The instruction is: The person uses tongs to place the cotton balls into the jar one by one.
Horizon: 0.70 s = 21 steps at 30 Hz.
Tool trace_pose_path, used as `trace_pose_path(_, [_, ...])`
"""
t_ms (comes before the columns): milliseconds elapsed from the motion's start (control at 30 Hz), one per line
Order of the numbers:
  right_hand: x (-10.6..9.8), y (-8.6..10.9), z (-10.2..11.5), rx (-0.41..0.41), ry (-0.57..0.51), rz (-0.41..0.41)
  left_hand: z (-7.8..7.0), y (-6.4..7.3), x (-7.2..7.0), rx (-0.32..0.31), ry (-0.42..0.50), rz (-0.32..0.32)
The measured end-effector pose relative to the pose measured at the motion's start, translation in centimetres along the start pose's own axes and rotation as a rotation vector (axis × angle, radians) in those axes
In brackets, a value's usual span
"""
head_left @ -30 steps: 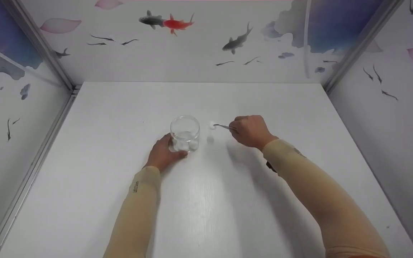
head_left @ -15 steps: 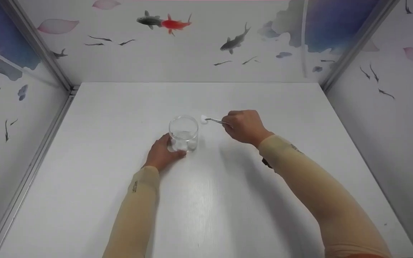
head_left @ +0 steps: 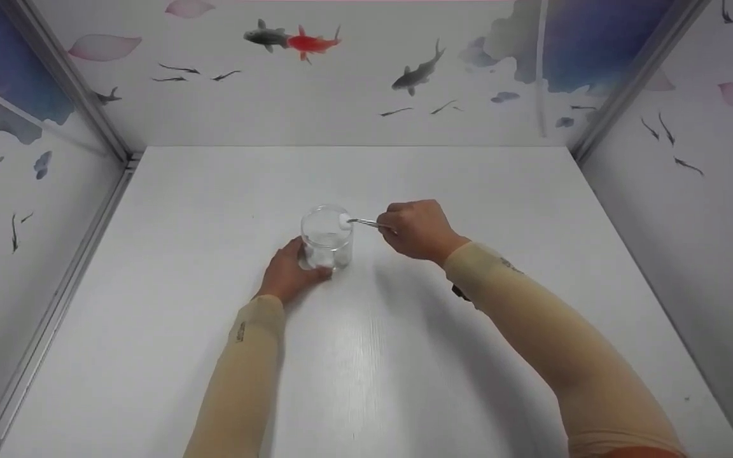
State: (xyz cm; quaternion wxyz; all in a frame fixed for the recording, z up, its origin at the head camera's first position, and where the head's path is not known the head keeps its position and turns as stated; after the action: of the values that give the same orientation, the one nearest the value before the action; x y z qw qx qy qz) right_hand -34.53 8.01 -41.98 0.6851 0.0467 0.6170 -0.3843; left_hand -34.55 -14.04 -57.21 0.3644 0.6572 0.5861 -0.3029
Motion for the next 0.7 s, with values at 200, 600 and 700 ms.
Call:
trace_pose_path(200, [0.41,-0.02,0.16,-0.011,-0.016,-0.005,0.13,0.02,0.26,-0.032,0.013,0.023])
trace_pose_path(600, [0.91,0.03,-0.02,-0.002,-0.032,0.01,-0.24,0.33,-0.09,-0.033,0.007,0.021])
trace_pose_path(700, [0.82,0.06,-0.08,-0.002,-0.029,0.01,-0.3,0.39,-0.2,-0.027,0.006,0.021])
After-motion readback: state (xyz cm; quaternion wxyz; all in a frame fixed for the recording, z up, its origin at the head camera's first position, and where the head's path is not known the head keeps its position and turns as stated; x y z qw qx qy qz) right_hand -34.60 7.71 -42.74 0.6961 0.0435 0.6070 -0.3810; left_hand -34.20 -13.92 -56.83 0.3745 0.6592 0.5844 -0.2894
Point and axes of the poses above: each hand's wrist, its own y-axis away from the middle knuckle, its own x-axis out of the palm, z = x × y, the point moved 8 cm from there along -y, towards the middle knuckle, and after that the axes turned 15 degrees about -y, right-handed, at the moved point
